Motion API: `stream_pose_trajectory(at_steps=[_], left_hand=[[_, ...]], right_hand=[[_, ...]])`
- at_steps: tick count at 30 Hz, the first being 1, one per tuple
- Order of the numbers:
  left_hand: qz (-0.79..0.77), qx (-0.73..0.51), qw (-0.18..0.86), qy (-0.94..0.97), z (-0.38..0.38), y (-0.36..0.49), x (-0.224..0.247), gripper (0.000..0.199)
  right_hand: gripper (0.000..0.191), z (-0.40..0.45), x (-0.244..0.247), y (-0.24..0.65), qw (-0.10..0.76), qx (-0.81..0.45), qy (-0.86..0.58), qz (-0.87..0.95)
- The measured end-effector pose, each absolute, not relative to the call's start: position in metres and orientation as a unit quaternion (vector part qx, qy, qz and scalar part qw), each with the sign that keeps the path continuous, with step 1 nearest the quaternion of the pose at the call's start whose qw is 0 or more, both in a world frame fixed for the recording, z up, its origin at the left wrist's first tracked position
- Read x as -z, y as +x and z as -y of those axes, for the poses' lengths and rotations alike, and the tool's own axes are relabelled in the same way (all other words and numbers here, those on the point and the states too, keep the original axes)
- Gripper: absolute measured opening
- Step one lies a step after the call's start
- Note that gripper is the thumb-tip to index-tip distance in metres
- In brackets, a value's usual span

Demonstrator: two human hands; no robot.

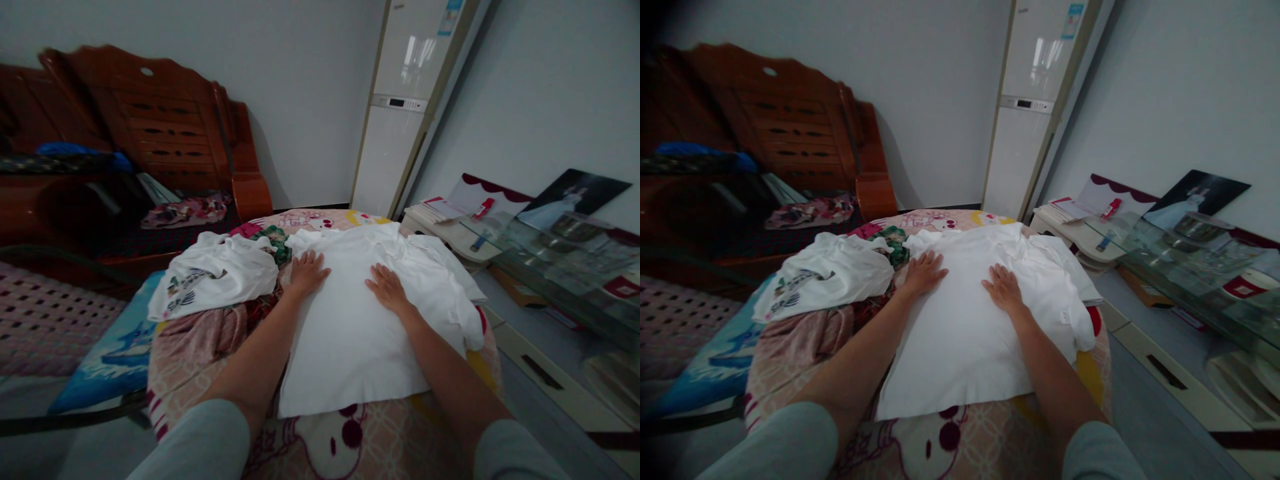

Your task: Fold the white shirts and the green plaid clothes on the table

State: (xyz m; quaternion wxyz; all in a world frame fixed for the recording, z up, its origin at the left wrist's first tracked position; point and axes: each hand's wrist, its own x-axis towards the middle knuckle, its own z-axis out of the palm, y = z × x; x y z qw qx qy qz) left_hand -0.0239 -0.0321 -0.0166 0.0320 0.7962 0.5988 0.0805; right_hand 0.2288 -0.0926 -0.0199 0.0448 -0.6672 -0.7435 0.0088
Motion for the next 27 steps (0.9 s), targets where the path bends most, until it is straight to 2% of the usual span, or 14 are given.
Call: stream_pose_trajectory(at_steps=[5,10,14,18,23,27], left_hand=[[-0.607,-0.068,0.037,0.791,0.032,-0.038,0.015,0.058],[-0.608,-0.070,0.041,0.790,0.033,-0.037,0.017,0.060],[-0.607,-0.145,0.053,0.779,0.027,-0.039,0.022,0.052],[-0.651,-0.238,0.052,0.718,0.018,-0.046,0.023,0.036],[-0.705,-0.278,0.047,0.651,0.016,-0.059,0.015,0.037],[-0.723,-0.273,0.089,0.628,0.014,-0.068,0.006,0.036]], right_hand=[[0.056,0.104,0.015,0.217,0.059,-0.005,-0.668,0.742],[0.062,0.142,0.019,0.184,0.112,-0.001,-0.571,0.813],[0.062,0.160,0.022,0.174,0.084,-0.029,-0.543,0.835],[0.061,0.159,0.023,0.177,0.093,-0.030,-0.542,0.835],[0.054,0.163,0.023,0.178,0.123,-0.046,-0.526,0.840],[0.046,0.178,0.016,0.164,0.155,-0.082,-0.431,0.885]])
